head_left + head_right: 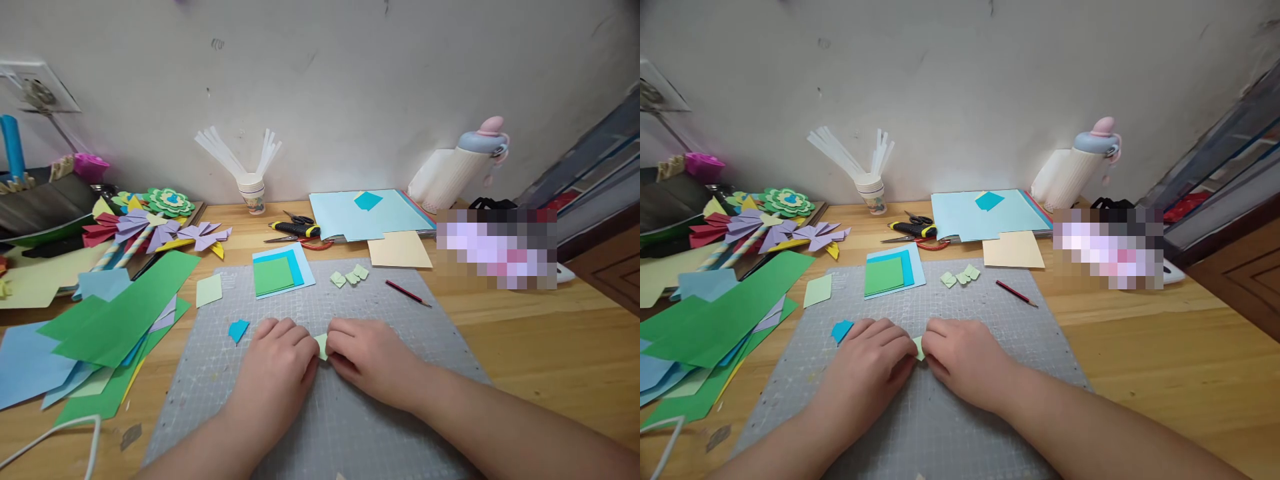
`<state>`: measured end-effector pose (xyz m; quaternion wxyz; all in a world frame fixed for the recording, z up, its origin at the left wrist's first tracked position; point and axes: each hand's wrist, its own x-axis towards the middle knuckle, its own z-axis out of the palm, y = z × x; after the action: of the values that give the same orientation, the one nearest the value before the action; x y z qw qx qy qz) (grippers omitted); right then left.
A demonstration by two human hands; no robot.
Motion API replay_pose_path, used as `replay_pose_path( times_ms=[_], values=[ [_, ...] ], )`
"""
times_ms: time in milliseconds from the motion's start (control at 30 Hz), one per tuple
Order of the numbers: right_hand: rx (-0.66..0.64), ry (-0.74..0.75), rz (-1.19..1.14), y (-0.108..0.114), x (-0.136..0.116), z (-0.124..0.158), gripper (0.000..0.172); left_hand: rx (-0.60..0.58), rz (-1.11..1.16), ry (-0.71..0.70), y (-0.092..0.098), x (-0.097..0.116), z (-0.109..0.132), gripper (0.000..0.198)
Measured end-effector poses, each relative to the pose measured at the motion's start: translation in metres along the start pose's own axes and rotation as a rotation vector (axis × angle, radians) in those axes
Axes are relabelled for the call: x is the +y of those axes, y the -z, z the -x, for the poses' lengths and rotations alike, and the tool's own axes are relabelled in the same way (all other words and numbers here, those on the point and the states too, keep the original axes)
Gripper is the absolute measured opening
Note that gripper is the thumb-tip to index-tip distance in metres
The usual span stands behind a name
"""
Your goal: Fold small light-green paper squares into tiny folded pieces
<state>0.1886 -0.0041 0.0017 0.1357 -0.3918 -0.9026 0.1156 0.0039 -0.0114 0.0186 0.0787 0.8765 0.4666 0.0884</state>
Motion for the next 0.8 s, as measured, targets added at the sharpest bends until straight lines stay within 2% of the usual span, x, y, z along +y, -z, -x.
replay_pose_path(
  times_ms=[200, 400, 600, 800],
  values=[
    [-0.052, -0.092, -0.201, 0.003, 0.004, 0.002, 0.009, -0.042, 0.086, 0.083, 0.005, 0.004, 0.004, 0.020],
    [-0.042, -0.267, -0.371, 0.006, 0.005, 0.000, 0.008, -0.052, 0.202, 0.215, 0.005, 0.002, 0.002, 0.015],
    [-0.035, -0.335, -0.365, 0.008, 0.003, -0.005, 0.010, -0.019, 0.273, 0.259, 0.001, -0.002, -0.003, 0.018],
    [-0.031, -0.379, -0.293, 0.006, -0.001, -0.009, 0.009, 0.008, 0.233, 0.285, -0.005, -0.001, -0.004, 0.018]
  ],
)
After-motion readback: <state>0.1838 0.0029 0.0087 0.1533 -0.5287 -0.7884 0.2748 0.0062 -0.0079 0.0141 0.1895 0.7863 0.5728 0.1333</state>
